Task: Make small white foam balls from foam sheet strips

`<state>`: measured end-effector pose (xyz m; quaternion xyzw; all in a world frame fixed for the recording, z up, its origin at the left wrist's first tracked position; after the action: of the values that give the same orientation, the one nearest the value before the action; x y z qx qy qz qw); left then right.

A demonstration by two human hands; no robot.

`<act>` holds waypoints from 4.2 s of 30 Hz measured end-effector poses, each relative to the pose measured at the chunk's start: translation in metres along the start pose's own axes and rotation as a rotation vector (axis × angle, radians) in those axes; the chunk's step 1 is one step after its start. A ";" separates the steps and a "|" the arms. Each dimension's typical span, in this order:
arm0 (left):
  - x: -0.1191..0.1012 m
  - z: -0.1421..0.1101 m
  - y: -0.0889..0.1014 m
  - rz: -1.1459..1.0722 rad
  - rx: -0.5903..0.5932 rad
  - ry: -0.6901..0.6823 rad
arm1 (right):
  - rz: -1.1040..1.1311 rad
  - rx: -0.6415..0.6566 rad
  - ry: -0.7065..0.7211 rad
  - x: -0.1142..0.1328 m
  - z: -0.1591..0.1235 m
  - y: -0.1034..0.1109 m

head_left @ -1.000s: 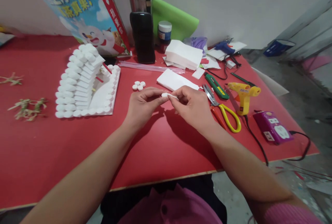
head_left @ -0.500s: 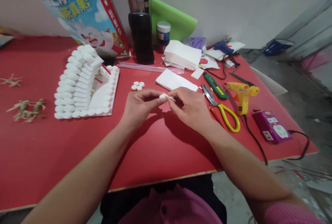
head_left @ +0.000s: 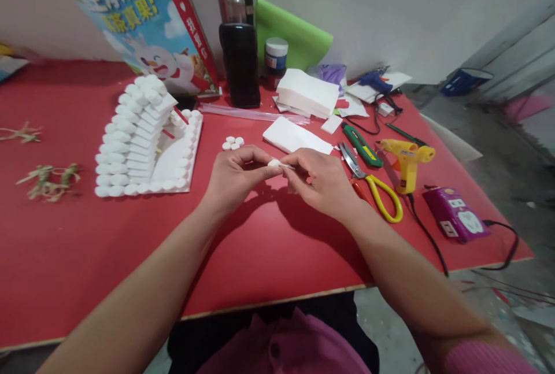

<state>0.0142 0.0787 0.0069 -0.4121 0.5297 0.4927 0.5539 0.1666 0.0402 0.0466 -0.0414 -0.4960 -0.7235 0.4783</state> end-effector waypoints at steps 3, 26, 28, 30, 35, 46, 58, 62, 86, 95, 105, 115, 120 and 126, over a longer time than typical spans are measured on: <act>0.002 0.000 -0.002 -0.011 0.020 0.019 | 0.021 0.034 0.011 -0.001 0.000 0.000; 0.001 -0.001 -0.004 0.040 0.042 0.035 | 0.688 0.054 -0.485 -0.025 -0.004 -0.019; 0.003 -0.002 -0.004 0.033 0.035 0.054 | 0.638 0.072 -0.449 -0.023 -0.004 -0.018; 0.005 -0.002 -0.005 0.011 0.034 0.081 | 0.586 0.095 -0.402 -0.022 -0.005 -0.017; 0.010 -0.003 -0.008 -0.025 0.034 0.123 | 0.489 0.152 -0.313 -0.023 -0.005 -0.020; 0.010 -0.004 -0.017 -0.029 0.082 0.114 | 0.412 0.044 -0.407 -0.044 -0.008 -0.029; 0.047 -0.006 -0.028 -0.642 0.195 0.596 | 0.727 -0.180 -0.546 -0.057 -0.003 0.006; 0.050 -0.008 -0.031 -0.675 0.251 0.657 | 0.652 -0.026 -0.493 -0.048 -0.001 -0.002; 0.036 -0.009 -0.027 -0.465 0.299 0.544 | 0.572 0.105 -0.494 -0.048 -0.002 -0.010; 0.032 -0.012 -0.030 -0.430 0.326 0.535 | 0.593 0.125 -0.482 -0.043 -0.002 -0.023; 0.033 -0.013 -0.031 -0.424 0.344 0.539 | 0.582 0.104 -0.479 -0.039 -0.004 -0.021; 0.031 -0.015 -0.036 -0.465 0.370 0.552 | 0.881 0.091 -0.537 -0.050 -0.006 -0.035; 0.035 -0.016 -0.037 -0.501 0.360 0.602 | 0.542 0.115 -0.217 -0.033 0.003 -0.010; 0.036 -0.013 -0.030 -0.472 0.295 0.551 | 0.599 -0.005 -0.416 -0.052 0.000 -0.003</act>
<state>0.0398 0.0648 -0.0324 -0.5553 0.6144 0.1412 0.5424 0.1926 0.0741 0.0171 -0.3322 -0.5467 -0.5286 0.5580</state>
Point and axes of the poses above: each hand's wrist, its own z-axis towards the middle knuckle, its own y-axis out of the back of the hand, x = y × z, the point moved 8 cm from there along z, towards the middle knuckle, and after that the axes turned 3 degrees about y, right-handed, at the moved point
